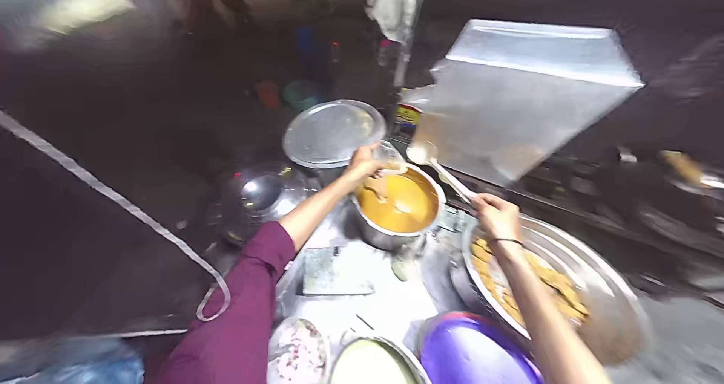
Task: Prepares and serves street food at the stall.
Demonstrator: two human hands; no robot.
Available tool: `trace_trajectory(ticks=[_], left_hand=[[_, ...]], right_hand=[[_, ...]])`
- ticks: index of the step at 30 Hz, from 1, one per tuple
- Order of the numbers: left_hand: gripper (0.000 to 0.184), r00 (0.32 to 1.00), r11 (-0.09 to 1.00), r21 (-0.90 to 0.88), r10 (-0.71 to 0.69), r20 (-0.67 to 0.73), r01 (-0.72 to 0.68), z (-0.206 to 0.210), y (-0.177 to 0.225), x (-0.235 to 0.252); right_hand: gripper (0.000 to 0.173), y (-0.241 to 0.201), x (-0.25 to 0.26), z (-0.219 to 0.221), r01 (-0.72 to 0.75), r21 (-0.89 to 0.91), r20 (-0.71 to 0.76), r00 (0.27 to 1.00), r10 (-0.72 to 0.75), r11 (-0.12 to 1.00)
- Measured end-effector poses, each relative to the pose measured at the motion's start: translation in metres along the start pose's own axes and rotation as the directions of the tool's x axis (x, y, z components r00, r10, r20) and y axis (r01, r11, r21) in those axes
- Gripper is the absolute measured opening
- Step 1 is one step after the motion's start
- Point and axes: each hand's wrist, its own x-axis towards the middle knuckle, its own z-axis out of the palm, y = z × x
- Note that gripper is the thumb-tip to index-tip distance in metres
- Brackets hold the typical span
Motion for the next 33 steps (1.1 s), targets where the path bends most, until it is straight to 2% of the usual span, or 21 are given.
trace_trajectory(ticks=[3,6,8,9,11,13,16,19,21,23,28,30,33], left_hand=[[0.082,0.999,1.0,0.006,0.0,-0.032,0.0,-0.02,0.004,-0.01],[0.083,0.999,1.0,0.024,0.021,-0.034,-0.02,-0.028,0.005,-0.014],[0.081,0.999,0.999,0.051,0.017,-0.038,-0.015,-0.035,0.016,-0.029],[0.081,0.999,0.998,0.062,0.01,-0.043,-0.007,-0.038,0.02,-0.035],[0.081,0.998,0.998,0.057,0.003,-0.069,0.001,-0.046,0.017,-0.033],[0.081,0.995,0.999,0.036,0.002,-0.099,0.001,-0.054,0.007,-0.021],[0.081,0.993,1.0,0.015,0.002,-0.119,0.0,-0.062,0.006,-0.024],[0.081,0.993,0.999,0.044,0.021,-0.115,-0.016,-0.067,0.016,-0.04],[0.08,0.991,0.998,0.058,0.033,-0.127,-0.026,-0.067,0.019,-0.041],[0.081,0.99,0.995,0.096,0.037,-0.136,-0.024,-0.067,0.02,-0.039],[0.08,0.986,0.988,0.151,0.053,-0.156,-0.029,-0.066,0.024,-0.041],[0.078,0.987,0.988,0.151,0.045,-0.151,-0.021,-0.067,0.025,-0.037],[0.078,0.987,0.988,0.153,0.058,-0.152,-0.035,-0.073,0.013,-0.015]], right_hand=[[0.036,0.015,0.018,0.038,0.043,-0.367,0.069,0.997,-0.019,0.929],[0.036,0.023,0.024,0.074,0.27,-0.692,0.246,0.96,-0.133,0.67],[0.028,0.029,0.033,0.098,0.487,-0.748,0.451,0.871,-0.192,0.451],[0.03,0.031,0.038,0.108,0.569,-0.737,0.551,0.818,-0.165,0.365],[0.031,0.03,0.047,0.123,0.693,-0.681,0.693,0.714,-0.097,0.238],[0.025,0.022,0.051,0.129,0.742,-0.649,0.747,0.663,-0.046,0.169],[0.027,0.016,0.06,0.132,0.711,-0.68,0.728,0.684,0.048,0.176],[0.044,0.018,0.064,0.134,0.641,-0.735,0.674,0.726,0.137,0.221],[0.047,0.016,0.064,0.135,0.555,-0.768,0.625,0.758,0.186,0.32],[0.043,0.027,0.067,0.139,0.449,-0.771,0.588,0.775,0.233,0.453],[0.035,0.068,0.06,0.168,0.202,-0.638,0.554,0.791,0.261,0.743],[0.035,0.067,0.051,0.176,0.106,-0.588,0.51,0.818,0.266,0.802],[0.037,0.051,0.037,0.173,0.018,-0.586,0.452,0.837,0.308,0.81]])
